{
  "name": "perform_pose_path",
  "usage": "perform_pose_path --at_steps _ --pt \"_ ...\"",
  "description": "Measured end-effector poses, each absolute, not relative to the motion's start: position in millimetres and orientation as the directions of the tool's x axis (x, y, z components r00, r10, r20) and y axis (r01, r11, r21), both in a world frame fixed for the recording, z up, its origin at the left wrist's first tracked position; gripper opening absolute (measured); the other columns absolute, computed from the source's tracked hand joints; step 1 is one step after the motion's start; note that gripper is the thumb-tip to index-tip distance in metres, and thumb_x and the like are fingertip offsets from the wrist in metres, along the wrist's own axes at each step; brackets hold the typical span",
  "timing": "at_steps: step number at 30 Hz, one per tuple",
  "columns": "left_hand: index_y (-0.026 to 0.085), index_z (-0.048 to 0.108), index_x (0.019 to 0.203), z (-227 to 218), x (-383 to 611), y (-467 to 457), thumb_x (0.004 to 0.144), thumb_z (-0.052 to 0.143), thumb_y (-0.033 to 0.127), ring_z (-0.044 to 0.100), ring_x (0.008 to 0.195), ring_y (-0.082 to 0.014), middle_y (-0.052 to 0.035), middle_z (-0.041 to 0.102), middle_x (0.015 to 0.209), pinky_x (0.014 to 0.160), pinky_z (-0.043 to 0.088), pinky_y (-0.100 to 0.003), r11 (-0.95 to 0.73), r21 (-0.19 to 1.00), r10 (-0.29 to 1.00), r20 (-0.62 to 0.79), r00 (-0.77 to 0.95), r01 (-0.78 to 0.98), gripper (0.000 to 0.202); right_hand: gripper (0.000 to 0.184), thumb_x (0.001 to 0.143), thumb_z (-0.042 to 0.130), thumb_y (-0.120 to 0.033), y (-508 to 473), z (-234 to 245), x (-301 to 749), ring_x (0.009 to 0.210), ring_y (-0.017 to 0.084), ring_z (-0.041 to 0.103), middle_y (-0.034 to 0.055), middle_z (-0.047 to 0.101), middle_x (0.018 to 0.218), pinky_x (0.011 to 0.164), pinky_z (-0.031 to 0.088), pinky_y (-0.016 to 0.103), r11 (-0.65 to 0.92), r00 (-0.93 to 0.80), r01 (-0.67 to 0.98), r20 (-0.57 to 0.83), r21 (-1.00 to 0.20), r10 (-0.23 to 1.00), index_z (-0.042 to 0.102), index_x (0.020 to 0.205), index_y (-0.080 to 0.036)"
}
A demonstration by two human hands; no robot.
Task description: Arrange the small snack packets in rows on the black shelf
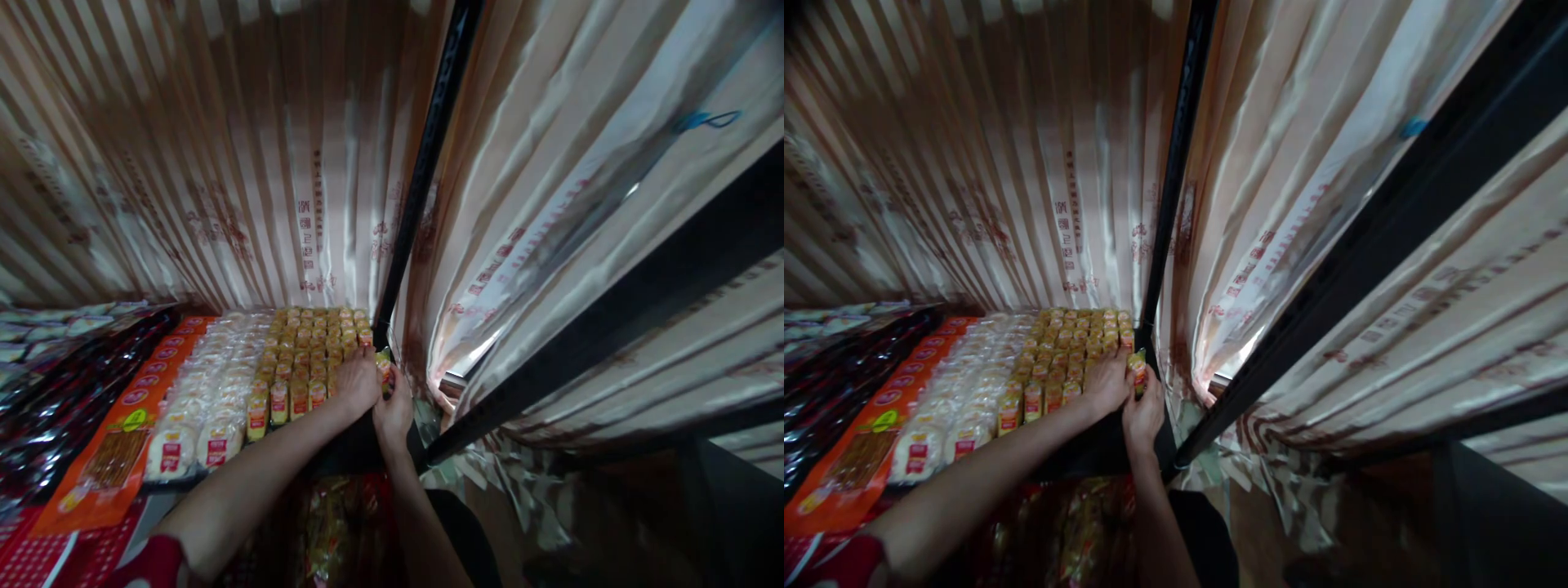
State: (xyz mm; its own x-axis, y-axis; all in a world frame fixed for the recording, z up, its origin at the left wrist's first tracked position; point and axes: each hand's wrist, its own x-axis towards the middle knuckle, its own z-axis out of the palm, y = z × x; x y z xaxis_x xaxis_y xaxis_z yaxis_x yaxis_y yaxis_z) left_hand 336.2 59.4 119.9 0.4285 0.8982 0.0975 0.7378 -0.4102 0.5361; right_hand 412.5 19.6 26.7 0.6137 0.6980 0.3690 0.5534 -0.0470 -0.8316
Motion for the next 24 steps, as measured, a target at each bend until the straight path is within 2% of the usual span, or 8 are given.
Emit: perform_pose_path --at_steps 4,8,11,14,17,21,24 --pt "0.011 0.056 0.107 120 335 61 0.084 0.035 0.015 0.049 0.107 -0.0262 -0.015 0.058 0.109 0.093 0.039 -0.038 -0.594 0.261 0.804 0.166 0.571 0.761 0.032 0.048 0.08 0.04 -0.033 46 16 419 0.101 0.024 0.055 0.014 0.059 0.113 0.087 0.042 0.038 -0.088 0.646 0.504 0.308 -0.859 0.698 0.048 0.123 -0.014" --pt "0.009 0.059 0.107 111 332 68 0.085 0.029 0.01 0.04 0.121 -0.0236 -0.0126 0.057 0.116 0.104 0.029 -0.037 -0.713 0.12 0.7 0.092 0.708 0.69 0.037 0.048 0.077 0.037 -0.028 67 9 422 0.106 0.022 0.053 0.0127 0.058 0.116 0.093 0.038 0.037 -0.087 0.641 0.474 0.275 -0.876 0.717 0.048 0.122 -0.014" --pt "0.006 0.054 0.117 105 331 74 0.086 0.028 0.011 0.03 0.13 -0.0237 -0.0142 0.049 0.13 0.111 0.019 -0.04 -0.721 0.097 0.692 0.052 0.72 0.686 0.041 0.044 0.075 0.039 -0.028 76 6 422 0.098 0.022 0.056 0.0123 0.06 0.107 0.087 0.041 0.034 -0.099 0.637 0.454 0.245 -0.885 0.73 0.051 0.115 -0.013" --pt "0.006 0.052 0.12 101 332 79 0.086 0.029 0.013 0.026 0.133 -0.0251 -0.0148 0.043 0.137 0.111 0.016 -0.046 -0.722 0.1 0.688 0.004 0.725 0.685 0.042 0.034 0.075 0.04 -0.029 78 5 423 0.087 0.021 0.056 0.0105 0.061 0.096 0.079 0.043 0.033 -0.106 0.643 0.457 0.246 -0.883 0.726 0.056 0.102 -0.015" --pt "0.006 0.054 0.118 99 335 82 0.086 0.027 0.011 0.024 0.134 -0.0263 -0.0158 0.045 0.135 0.11 0.016 -0.048 -0.722 0.102 0.686 -0.03 0.727 0.685 0.042 0.027 0.075 0.042 -0.03 77 7 424 0.081 0.021 0.055 0.0086 0.06 0.088 0.075 0.043 0.032 -0.082 0.637 0.464 0.267 -0.882 0.724 0.057 0.092 -0.017" --pt "0.006 0.053 0.119 95 338 85 0.086 0.028 0.011 0.027 0.132 -0.0279 -0.0177 0.05 0.129 0.11 0.014 -0.052 -0.726 0.121 0.681 -0.004 0.732 0.677 0.042 0.023 0.075 0.044 -0.031 76 5 427 0.079 0.019 0.055 0.0059 0.06 0.084 0.075 0.043 0.032 0.014 0.618 0.443 0.316 -0.897 0.72 0.056 0.089 -0.018" --pt "0.005 0.054 0.118 92 339 87 0.086 0.03 0.012 0.03 0.13 -0.0284 -0.0188 0.05 0.128 0.109 0.013 -0.053 -0.738 0.121 0.667 -0.016 0.745 0.664 0.041 0.022 0.075 0.045 -0.032 77 1 427 0.078 0.019 0.055 0.0061 0.06 0.084 0.075 0.044 0.032 0.016 0.632 0.414 0.3 -0.91 0.714 0.055 0.087 -0.017"
